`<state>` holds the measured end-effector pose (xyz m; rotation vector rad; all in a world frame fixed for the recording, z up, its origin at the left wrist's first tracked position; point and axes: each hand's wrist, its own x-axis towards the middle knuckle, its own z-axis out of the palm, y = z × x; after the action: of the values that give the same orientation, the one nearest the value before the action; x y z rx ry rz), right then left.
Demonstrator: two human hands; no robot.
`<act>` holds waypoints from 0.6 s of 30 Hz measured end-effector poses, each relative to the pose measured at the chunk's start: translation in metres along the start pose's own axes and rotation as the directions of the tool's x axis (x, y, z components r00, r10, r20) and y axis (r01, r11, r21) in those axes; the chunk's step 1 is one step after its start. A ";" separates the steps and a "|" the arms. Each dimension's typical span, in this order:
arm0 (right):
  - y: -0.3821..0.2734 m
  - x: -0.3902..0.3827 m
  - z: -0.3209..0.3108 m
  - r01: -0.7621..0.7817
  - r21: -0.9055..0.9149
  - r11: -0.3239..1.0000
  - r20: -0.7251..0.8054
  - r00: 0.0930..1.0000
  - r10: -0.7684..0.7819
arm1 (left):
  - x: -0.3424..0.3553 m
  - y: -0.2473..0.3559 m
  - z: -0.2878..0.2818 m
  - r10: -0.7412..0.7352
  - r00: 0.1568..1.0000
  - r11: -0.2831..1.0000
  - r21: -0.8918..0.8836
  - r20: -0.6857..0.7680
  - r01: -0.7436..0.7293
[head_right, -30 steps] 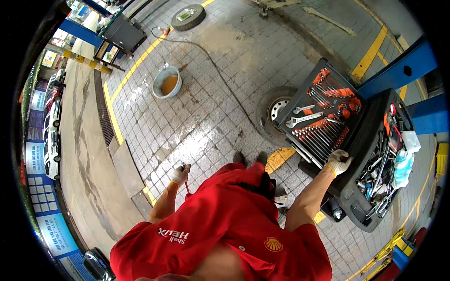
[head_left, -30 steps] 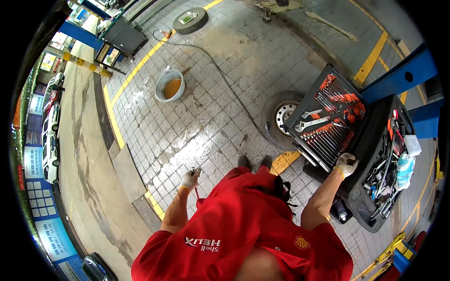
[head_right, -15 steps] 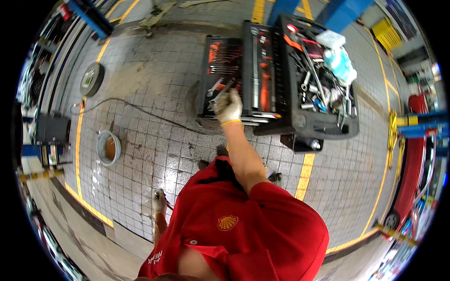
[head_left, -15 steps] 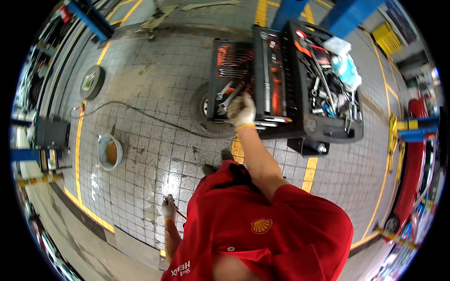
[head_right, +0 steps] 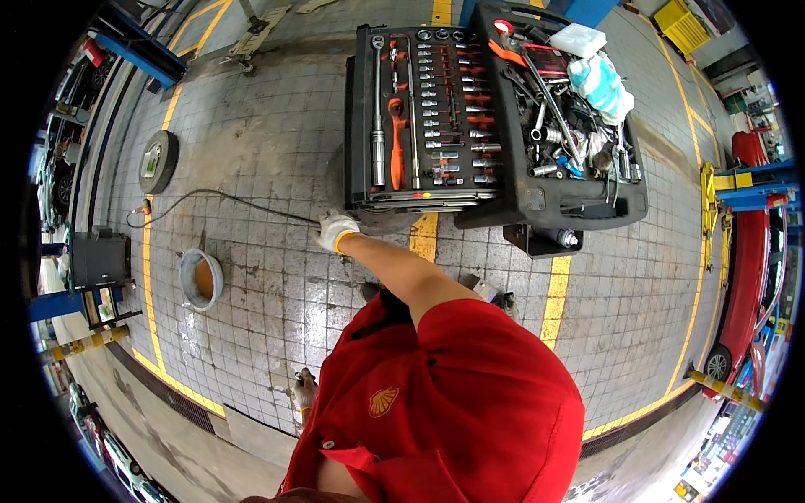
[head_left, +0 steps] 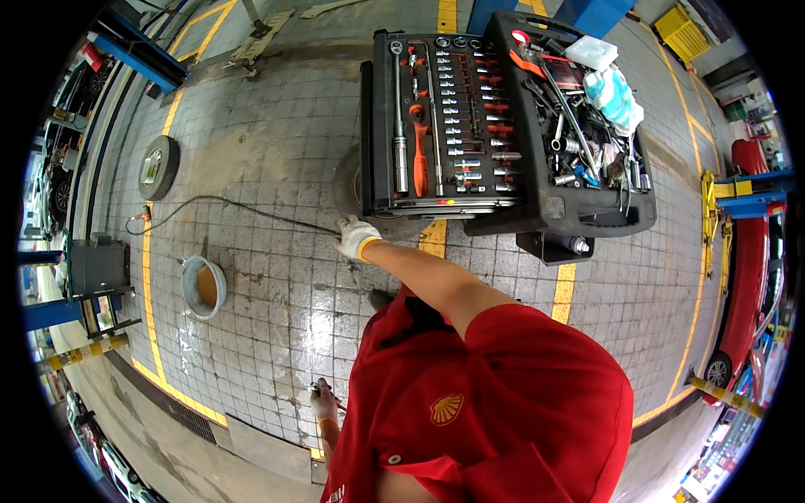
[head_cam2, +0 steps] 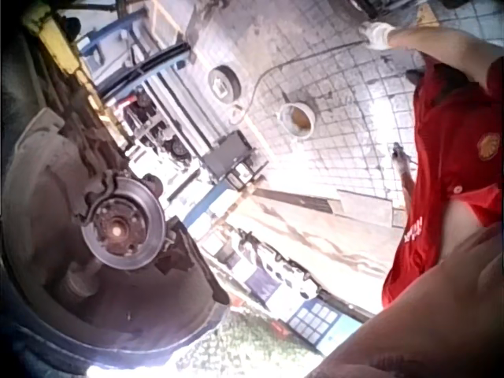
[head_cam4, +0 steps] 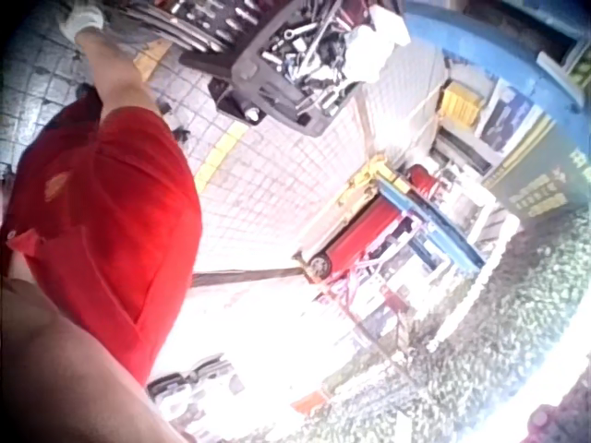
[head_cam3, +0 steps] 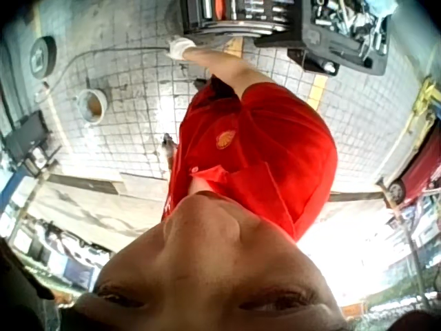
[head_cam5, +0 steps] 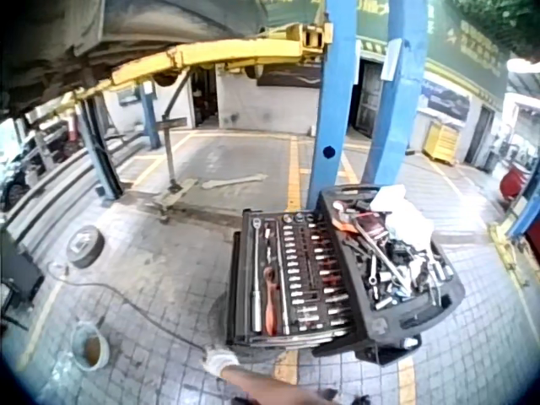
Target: The person selects a socket from a tool cart and attaches it to a pneumatic impact wrench. They then use the wrench to tighten bolts on the underside of a vehicle raised on a lift. The person also handles a manual wrench and a socket extension during the process.
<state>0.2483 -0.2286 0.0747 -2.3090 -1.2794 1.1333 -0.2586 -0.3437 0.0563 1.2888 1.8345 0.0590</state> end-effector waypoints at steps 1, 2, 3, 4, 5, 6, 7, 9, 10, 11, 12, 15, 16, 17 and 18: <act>0.001 0.011 0.007 0.019 -0.108 0.994 0.021 1.000 -0.017 | -0.006 -0.002 0.001 0.003 1.000 1.000 0.013 -0.029 -0.003; 0.002 0.021 0.013 0.024 -0.141 0.990 0.045 0.999 -0.018 | -0.011 -0.004 0.001 -0.017 1.000 0.995 -0.103 -0.009 0.016; 0.010 0.035 0.020 0.020 -0.171 0.985 0.058 0.998 -0.010 | -0.014 -0.003 0.003 -0.021 1.000 0.991 -0.133 -0.005 0.020; 0.013 0.045 0.020 0.019 -0.197 0.980 0.067 0.998 -0.005 | -0.019 -0.002 0.003 -0.020 1.000 0.987 -0.161 -0.005 0.019; 0.015 0.056 0.019 0.005 -0.241 0.970 0.094 0.995 0.018 | -0.023 0.000 0.003 -0.021 1.000 0.982 -0.188 -0.005 0.019; 0.013 0.061 0.019 -0.002 -0.289 0.957 0.130 0.991 0.042 | -0.030 -0.005 0.004 -0.061 0.998 0.980 -0.192 -0.016 0.057; 0.012 0.065 0.018 -0.008 -0.337 0.941 0.165 0.984 0.067 | -0.036 -0.010 0.004 -0.074 0.997 0.978 -0.196 -0.022 0.068; 0.021 0.077 0.027 -0.006 -0.449 0.894 0.118 0.991 0.065 | -0.045 -0.012 0.001 -0.084 0.996 0.979 -0.188 -0.020 0.078; 0.045 0.093 0.039 -0.028 -0.457 0.889 0.044 0.998 0.054 | -0.043 -0.004 -0.003 -0.034 0.999 0.993 -0.112 -0.033 0.030; 0.055 0.102 0.047 -0.038 -0.470 0.882 -0.019 0.999 0.033 | -0.042 -0.002 -0.005 -0.057 0.998 0.991 -0.127 -0.030 0.053; 0.029 0.078 0.043 -0.023 -0.533 0.846 0.028 0.999 0.045 | -0.056 -0.023 0.002 -0.133 0.990 0.977 -0.176 -0.047 0.123; 0.022 0.057 0.022 -0.009 -0.574 0.819 0.113 0.990 0.090 | -0.058 -0.063 0.012 -0.192 0.980 0.938 -0.303 -0.056 0.166; 0.025 0.055 0.020 -0.009 -0.581 0.814 0.113 0.989 0.091 | -0.058 -0.071 0.015 -0.208 0.976 0.948 -0.257 -0.060 0.186; 0.028 0.054 0.018 -0.009 -0.587 0.809 0.113 0.989 0.094 | -0.056 -0.079 0.016 -0.224 0.973 0.956 -0.210 -0.064 0.206; 0.034 0.052 0.021 -0.016 -0.593 0.805 0.112 0.989 0.102 | -0.055 -0.077 0.017 -0.275 0.961 0.915 -0.309 -0.007 0.260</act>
<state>0.2693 -0.2084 0.0158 -2.7532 -1.8429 1.0286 -0.3002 -0.4295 0.0423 0.8213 1.9406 0.2199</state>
